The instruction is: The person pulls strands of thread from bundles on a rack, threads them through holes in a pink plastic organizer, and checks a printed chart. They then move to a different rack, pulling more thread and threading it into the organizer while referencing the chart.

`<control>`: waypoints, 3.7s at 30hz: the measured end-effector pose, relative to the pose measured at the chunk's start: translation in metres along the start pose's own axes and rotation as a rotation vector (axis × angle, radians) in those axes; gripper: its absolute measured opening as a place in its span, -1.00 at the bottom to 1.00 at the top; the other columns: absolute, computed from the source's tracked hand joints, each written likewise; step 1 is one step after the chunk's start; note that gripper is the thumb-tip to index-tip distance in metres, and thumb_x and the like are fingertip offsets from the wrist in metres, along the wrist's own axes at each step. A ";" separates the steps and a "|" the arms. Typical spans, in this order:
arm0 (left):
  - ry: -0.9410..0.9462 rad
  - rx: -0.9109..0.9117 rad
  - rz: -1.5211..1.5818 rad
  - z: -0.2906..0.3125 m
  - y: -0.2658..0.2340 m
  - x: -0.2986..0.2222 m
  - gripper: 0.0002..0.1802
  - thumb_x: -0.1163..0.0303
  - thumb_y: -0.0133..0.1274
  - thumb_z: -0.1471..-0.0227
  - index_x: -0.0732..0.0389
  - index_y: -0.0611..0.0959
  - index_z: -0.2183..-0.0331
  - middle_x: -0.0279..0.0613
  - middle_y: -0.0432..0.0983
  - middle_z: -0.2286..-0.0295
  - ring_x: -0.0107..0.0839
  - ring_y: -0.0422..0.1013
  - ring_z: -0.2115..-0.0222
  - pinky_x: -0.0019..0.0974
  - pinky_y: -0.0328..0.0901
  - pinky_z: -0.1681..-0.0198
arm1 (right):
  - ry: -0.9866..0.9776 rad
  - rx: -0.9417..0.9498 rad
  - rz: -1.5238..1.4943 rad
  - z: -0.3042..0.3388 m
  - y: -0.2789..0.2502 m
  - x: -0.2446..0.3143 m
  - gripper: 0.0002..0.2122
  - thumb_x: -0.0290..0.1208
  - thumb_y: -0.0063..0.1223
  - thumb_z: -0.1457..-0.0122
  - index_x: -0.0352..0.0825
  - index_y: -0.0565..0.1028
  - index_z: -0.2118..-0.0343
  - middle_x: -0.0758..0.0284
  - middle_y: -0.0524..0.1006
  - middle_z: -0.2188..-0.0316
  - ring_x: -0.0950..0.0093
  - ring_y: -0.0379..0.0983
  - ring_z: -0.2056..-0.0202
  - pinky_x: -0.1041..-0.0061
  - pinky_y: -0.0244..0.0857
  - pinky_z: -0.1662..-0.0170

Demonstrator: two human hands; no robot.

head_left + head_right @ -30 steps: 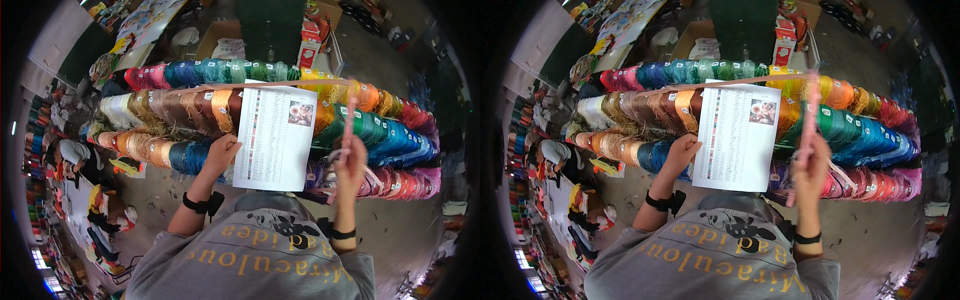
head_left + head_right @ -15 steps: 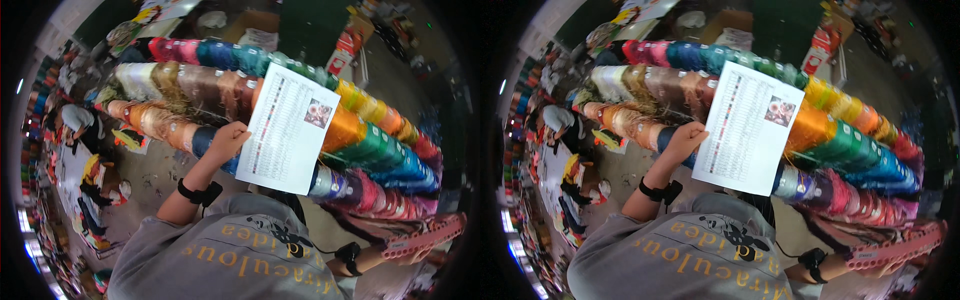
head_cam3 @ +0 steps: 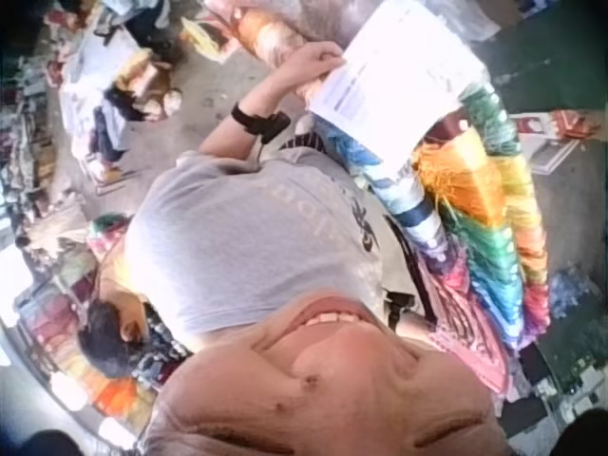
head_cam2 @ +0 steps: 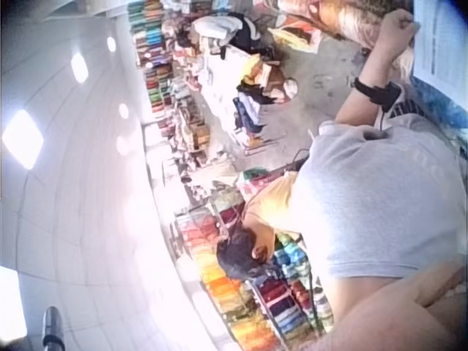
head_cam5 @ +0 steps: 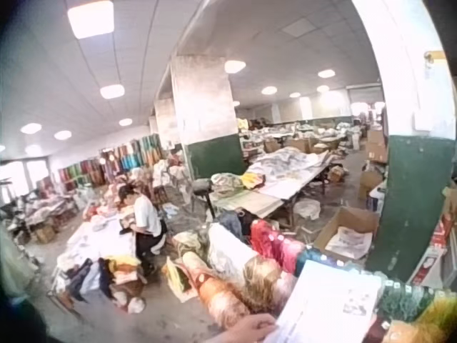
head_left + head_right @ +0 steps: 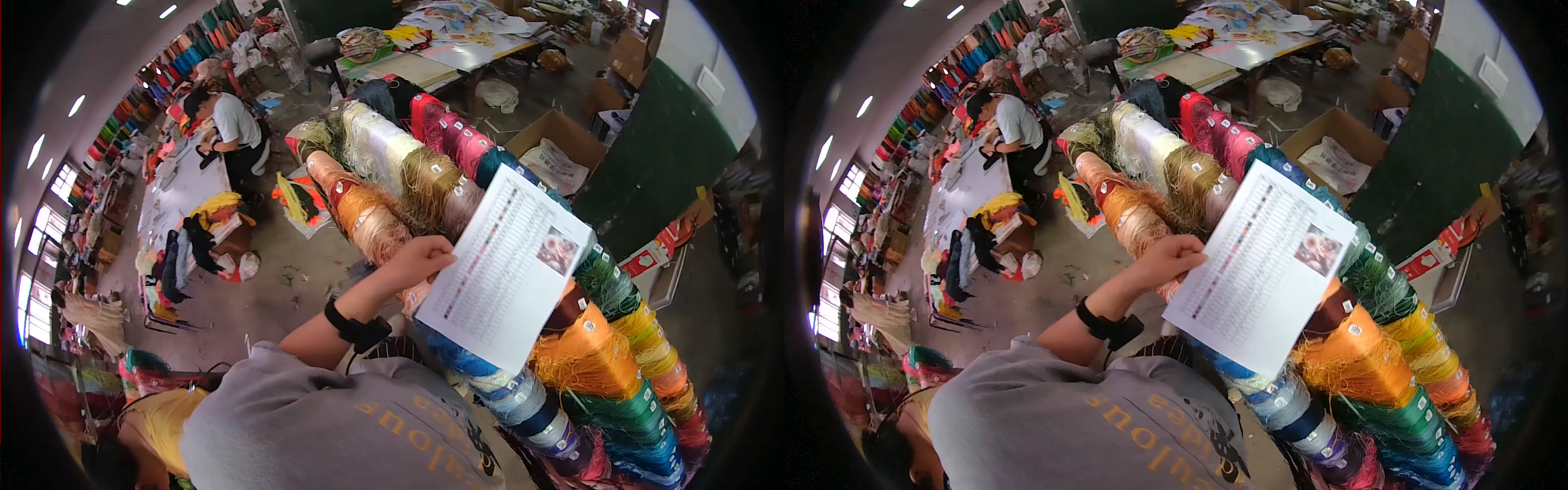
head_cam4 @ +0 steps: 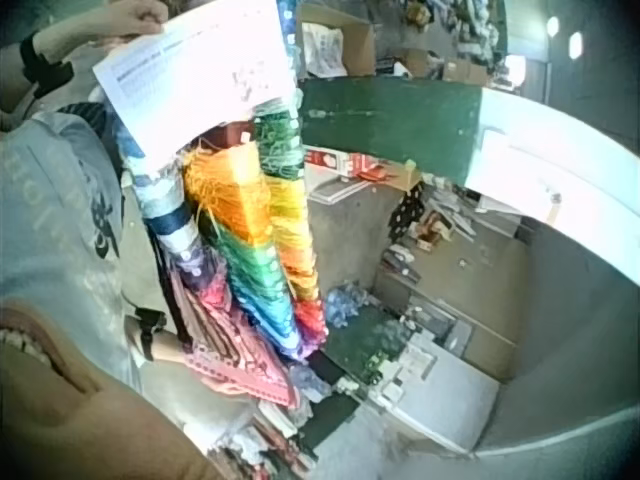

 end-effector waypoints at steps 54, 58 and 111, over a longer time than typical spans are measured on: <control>0.416 -0.006 -0.688 -0.132 -0.280 -0.023 -0.80 0.33 0.03 -0.04 0.26 0.59 0.36 -0.07 0.52 0.55 -0.27 0.48 0.50 -0.30 0.32 0.43 | 0.418 -0.680 -0.844 -0.254 0.101 -0.057 -0.78 -0.33 -0.08 -0.23 -0.39 0.40 0.20 0.42 0.43 0.59 0.61 0.35 0.53 0.67 0.21 0.43; 0.323 -0.018 -0.895 -0.174 -0.268 0.000 -0.78 0.21 0.10 0.03 0.17 0.60 0.42 -0.13 0.53 0.54 -0.16 0.48 0.50 -0.22 0.31 0.47 | 0.473 -0.690 -0.778 -0.258 0.111 -0.053 -0.81 -0.33 -0.08 -0.24 -0.36 0.43 0.23 0.42 0.44 0.57 0.62 0.37 0.52 0.66 0.24 0.41; 0.357 0.116 -0.705 -0.186 -0.278 0.010 -0.80 0.24 0.11 0.08 0.17 0.61 0.45 -0.16 0.54 0.50 -0.16 0.46 0.42 -0.16 0.32 0.37 | -0.668 -0.324 -0.566 -0.162 0.102 0.144 -0.84 -0.50 -0.17 -0.20 -0.40 0.37 0.51 0.21 0.45 0.60 0.50 0.35 0.61 0.59 0.14 0.63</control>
Point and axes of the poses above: each hand's wrist, its own z-axis away from the middle knuckle, its own y-axis out of the palm, x = y × z, the point moved 3 cm from there along -z, towards the middle knuckle
